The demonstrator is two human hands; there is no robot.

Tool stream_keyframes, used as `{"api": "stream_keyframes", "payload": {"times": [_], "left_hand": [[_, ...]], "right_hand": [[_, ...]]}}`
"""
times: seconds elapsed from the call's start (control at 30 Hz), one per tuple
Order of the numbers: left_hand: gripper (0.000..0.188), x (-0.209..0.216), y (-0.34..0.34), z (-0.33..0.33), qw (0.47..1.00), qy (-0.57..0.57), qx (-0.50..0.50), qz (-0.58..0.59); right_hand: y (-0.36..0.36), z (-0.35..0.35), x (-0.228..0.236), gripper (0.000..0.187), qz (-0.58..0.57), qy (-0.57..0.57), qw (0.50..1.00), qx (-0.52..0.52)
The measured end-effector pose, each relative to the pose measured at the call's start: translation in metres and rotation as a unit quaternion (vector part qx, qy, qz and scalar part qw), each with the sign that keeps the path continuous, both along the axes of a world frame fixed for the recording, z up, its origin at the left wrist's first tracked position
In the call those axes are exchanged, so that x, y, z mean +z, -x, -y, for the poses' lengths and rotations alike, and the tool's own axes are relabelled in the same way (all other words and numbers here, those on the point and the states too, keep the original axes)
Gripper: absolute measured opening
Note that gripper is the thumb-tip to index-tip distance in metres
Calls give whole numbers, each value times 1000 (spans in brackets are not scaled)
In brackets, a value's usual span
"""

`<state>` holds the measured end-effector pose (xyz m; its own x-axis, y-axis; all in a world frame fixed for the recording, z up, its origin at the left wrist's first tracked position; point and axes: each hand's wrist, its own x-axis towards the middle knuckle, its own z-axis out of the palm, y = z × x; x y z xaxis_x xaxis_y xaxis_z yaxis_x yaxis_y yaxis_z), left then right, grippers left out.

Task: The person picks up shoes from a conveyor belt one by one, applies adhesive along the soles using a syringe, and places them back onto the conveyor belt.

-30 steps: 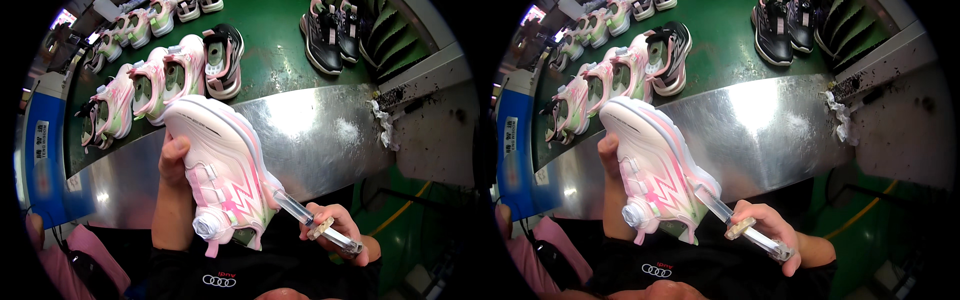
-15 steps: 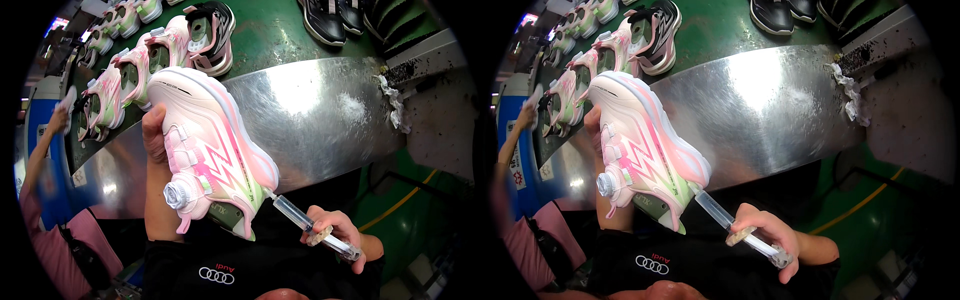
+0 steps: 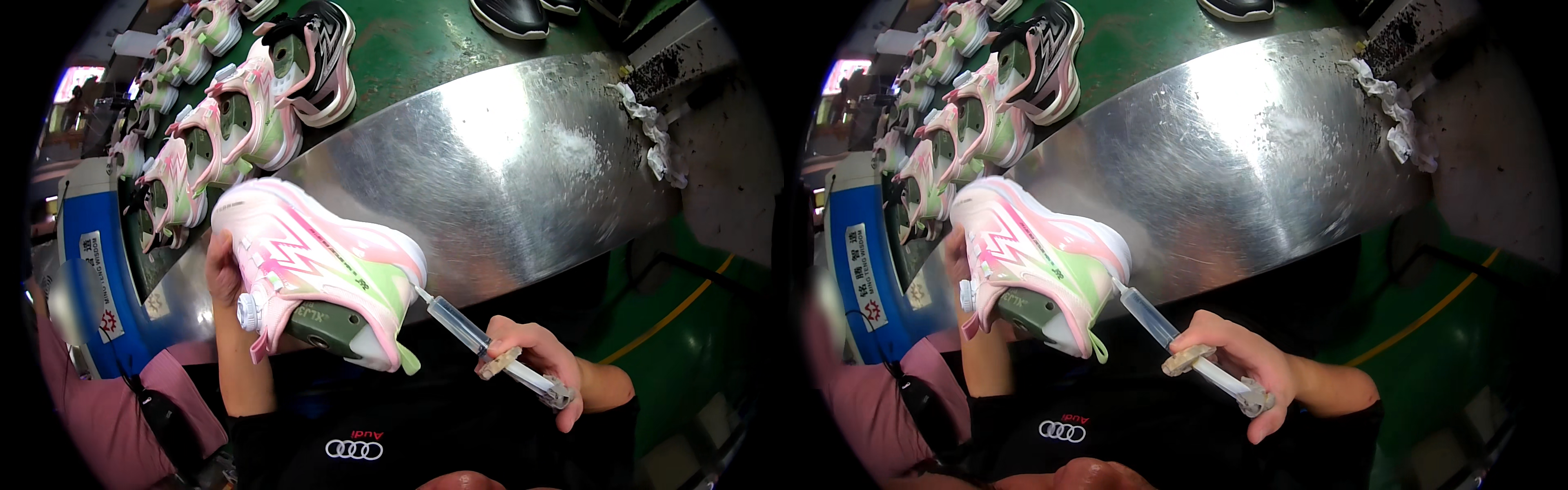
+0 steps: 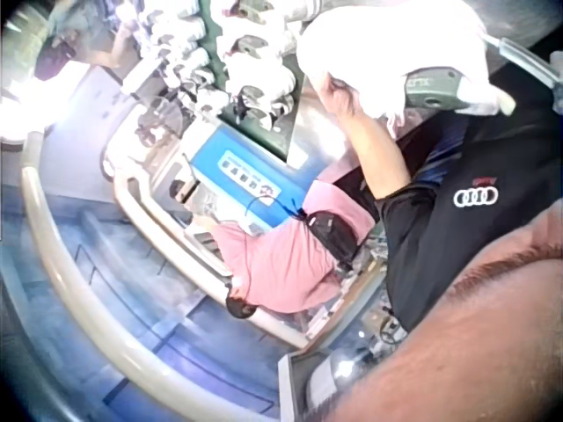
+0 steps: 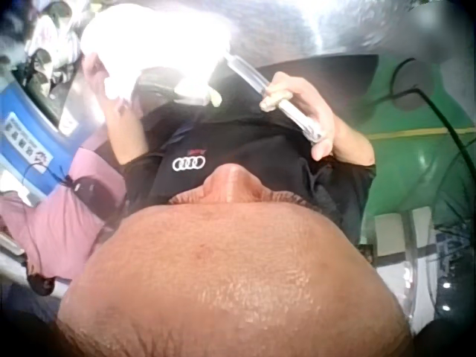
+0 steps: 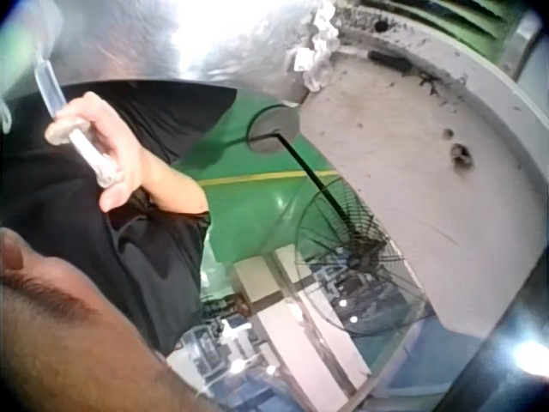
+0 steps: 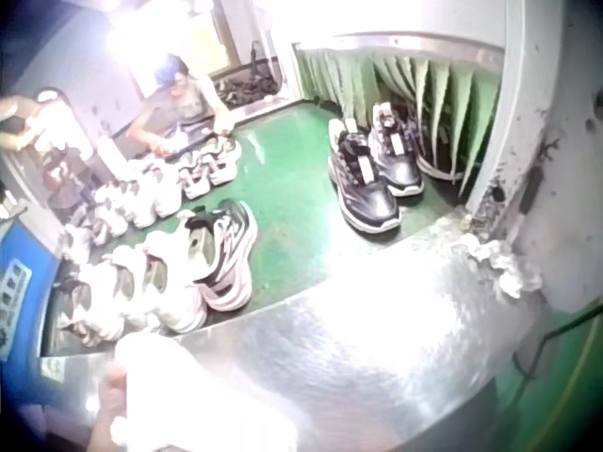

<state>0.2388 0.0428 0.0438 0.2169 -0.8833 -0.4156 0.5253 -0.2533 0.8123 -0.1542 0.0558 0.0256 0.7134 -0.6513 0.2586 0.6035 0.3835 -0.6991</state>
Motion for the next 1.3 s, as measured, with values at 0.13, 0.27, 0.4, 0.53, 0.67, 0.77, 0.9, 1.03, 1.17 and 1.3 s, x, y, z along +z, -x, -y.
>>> {"api": "stream_keyframes", "payload": {"times": [0.13,0.27,0.4,0.53,0.67,0.77,0.9,1.03,1.17,1.3], "left_hand": [[52,10,-11,-34,997,-50,23,46],[44,10,-16,-65,975,-8,-89,201],[31,16,0,-98,987,-79,41,132],[56,21,-2,-129,988,-101,-39,107],[75,19,8,-146,991,-125,50,19],[64,20,27,-145,994,-109,29,3],[70,18,42,-152,993,-101,-14,-57],[85,21,67,-148,987,-99,-26,-121],[87,22,90,-140,984,-93,-54,-144],[88,13,103,-131,972,-77,-77,-210]], "right_hand": [[-5,2,-6,106,11,-16,1000,9],[-11,6,-10,105,-38,19,998,39],[-17,10,-7,103,-65,50,996,37],[-17,11,-4,100,-96,98,990,37],[-19,7,-1,98,-104,117,988,15],[-18,3,1,97,-116,118,986,9],[-18,-1,5,97,-124,128,984,-8],[-20,-4,13,97,-133,122,983,-22],[-20,-5,27,98,-144,85,986,-18],[-23,2,41,98,-153,129,980,-3]]}}
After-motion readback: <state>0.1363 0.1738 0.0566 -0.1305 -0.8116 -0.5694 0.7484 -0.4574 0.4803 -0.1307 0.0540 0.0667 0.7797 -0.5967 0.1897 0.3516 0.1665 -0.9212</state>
